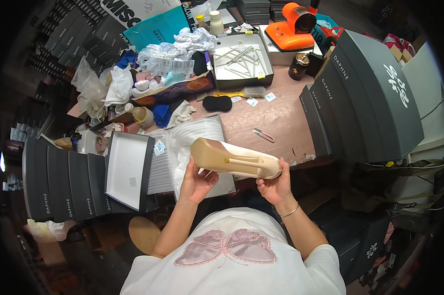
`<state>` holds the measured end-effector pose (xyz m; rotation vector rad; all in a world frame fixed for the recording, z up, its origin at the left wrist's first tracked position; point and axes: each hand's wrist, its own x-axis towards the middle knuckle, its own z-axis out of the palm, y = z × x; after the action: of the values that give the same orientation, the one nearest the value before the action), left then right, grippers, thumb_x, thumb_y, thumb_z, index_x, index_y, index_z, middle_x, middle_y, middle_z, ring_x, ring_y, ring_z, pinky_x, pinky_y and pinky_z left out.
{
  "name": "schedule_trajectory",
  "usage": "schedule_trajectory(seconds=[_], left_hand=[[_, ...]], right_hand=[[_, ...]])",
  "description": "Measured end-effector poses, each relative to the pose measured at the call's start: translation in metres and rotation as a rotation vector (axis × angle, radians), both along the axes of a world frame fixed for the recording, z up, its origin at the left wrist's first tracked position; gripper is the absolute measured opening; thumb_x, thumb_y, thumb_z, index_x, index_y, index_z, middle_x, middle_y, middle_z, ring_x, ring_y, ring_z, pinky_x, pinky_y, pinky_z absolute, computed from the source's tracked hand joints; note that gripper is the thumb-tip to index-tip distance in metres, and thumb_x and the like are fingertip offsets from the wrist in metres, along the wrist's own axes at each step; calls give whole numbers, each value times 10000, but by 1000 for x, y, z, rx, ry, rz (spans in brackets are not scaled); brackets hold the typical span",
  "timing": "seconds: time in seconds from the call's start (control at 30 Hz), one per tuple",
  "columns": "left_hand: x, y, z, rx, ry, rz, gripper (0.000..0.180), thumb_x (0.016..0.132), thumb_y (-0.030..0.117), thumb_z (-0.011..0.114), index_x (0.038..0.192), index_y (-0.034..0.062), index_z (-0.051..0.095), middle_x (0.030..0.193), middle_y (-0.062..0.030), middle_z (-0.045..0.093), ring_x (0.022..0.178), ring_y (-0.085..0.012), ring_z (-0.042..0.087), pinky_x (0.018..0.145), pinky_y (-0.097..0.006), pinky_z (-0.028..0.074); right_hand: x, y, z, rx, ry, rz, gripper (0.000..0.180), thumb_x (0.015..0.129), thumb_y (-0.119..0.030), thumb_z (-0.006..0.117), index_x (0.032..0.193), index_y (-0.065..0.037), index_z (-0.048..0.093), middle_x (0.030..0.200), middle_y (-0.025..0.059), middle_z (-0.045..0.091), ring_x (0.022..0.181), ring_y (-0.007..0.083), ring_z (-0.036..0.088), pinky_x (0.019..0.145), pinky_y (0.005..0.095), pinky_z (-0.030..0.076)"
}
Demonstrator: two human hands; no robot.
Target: Inspecting and wiping down a pair of high-heeled shoes before placing them in a box.
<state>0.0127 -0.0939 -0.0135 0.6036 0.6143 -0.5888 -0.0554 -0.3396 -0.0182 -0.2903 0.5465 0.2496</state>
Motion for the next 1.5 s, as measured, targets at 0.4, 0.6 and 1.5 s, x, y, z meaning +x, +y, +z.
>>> schedule_trajectory(seconds=[0.4,0.6,1.5], left_hand=[[-2,69,-27,441,-353,-160,425,934,243,629,1287,41,505,1157,-95,567,1052,-198,588,884,-354,511],[7,22,-19,324,-428,-179,709,889,391,671,1445,103,339,1340,-122,441,1180,-217,508,978,-426,450],[7,34,-4,570,-693,-267,682,908,544,575,1307,-4,510,1026,-104,632,897,-176,634,741,-299,543]], right_hand=[[8,-109,26,-537,-10,-219,559,907,-559,482,1063,-40,619,847,106,670,511,186,593,416,243,500],[-10,-38,14,-139,54,-340,477,917,-578,463,1029,-154,652,779,-4,636,488,114,523,397,188,435],[-48,19,-3,313,155,-338,439,963,-479,490,1103,-86,626,964,63,634,726,159,599,602,241,561]])
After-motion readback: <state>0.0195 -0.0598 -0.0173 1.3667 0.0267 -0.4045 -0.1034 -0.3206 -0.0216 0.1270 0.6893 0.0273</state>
